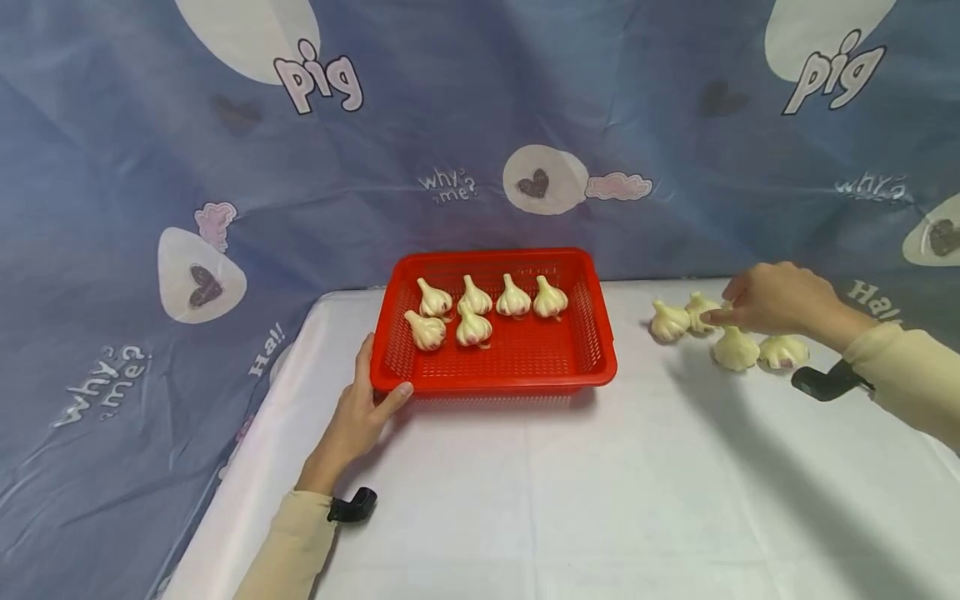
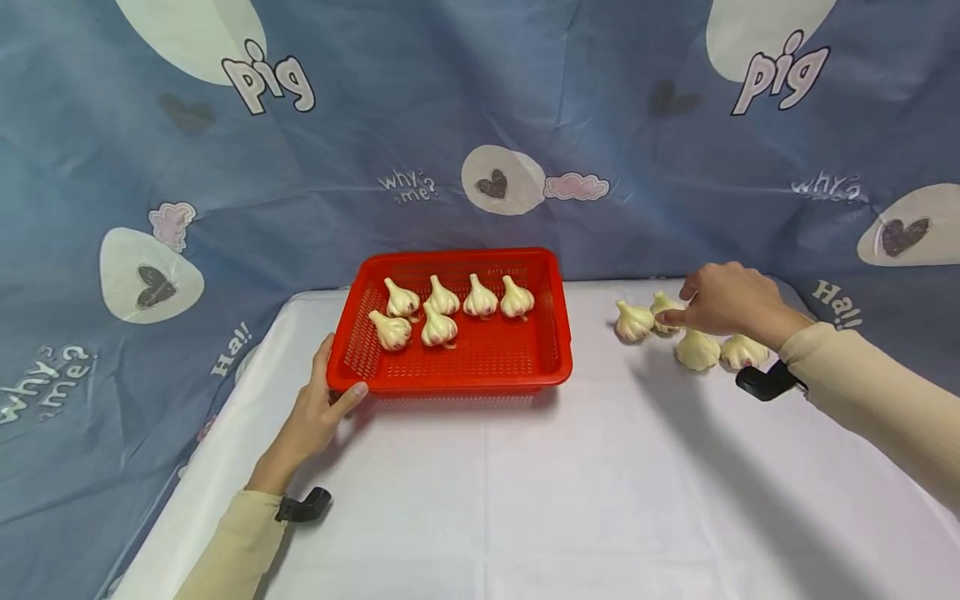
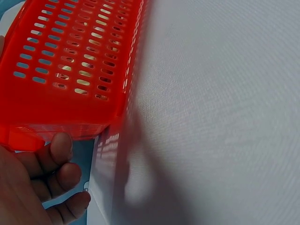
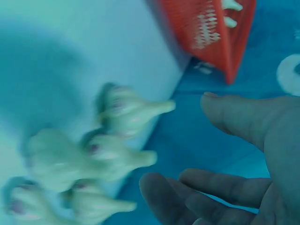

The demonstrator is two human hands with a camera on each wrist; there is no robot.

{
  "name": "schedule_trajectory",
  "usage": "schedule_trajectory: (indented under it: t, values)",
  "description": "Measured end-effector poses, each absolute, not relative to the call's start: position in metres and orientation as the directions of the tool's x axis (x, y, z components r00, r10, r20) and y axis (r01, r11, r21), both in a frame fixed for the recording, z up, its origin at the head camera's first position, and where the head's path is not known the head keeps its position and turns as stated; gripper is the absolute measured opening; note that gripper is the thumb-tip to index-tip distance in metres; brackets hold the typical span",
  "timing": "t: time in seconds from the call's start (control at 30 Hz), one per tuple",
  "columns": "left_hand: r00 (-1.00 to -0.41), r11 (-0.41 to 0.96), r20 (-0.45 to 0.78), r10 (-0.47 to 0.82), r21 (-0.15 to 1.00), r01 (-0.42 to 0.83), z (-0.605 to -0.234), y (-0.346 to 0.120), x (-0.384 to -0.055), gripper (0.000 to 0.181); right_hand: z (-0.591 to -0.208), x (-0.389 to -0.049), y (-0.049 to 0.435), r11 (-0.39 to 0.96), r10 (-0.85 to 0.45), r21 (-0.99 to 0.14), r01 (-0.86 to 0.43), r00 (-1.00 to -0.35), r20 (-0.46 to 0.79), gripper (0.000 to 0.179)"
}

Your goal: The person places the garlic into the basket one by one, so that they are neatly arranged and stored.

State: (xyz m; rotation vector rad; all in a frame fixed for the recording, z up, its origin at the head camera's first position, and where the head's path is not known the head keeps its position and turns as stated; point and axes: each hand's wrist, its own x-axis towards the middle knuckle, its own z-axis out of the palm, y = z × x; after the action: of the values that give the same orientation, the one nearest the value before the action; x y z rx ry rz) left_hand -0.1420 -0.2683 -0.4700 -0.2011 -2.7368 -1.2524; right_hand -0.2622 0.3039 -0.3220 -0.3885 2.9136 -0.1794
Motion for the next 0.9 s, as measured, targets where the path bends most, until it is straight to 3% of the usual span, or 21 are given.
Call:
schedule_trajectory:
  t: [0.27, 0.7, 0.9]
  values:
    - [-0.985, 0.660, 0.162, 0.055, 0.734, 0.157, -0.470, -0.272, -0.139, 0.101, -0.363, -0.252, 0.337, 0.929, -0.359, -0.149, -0.338, -0.922, -0.144, 0.054]
    - [-0.981, 0.645, 0.181, 0.063, 0.743, 0.179, -0.473, -0.270, -0.141, 0.101, -0.395, -0.245, 0.356, 0.942, -0.301, -0.205, -0.267, -0.941, -0.157, 0.074]
    - [-0.980, 0.642, 0.190, 0.058, 0.745, 0.182, -0.471, -0.268, -0.141, 0.101, -0.408, -0.244, 0.355, 0.946, -0.284, -0.207, -0.251, -0.946, -0.153, 0.073]
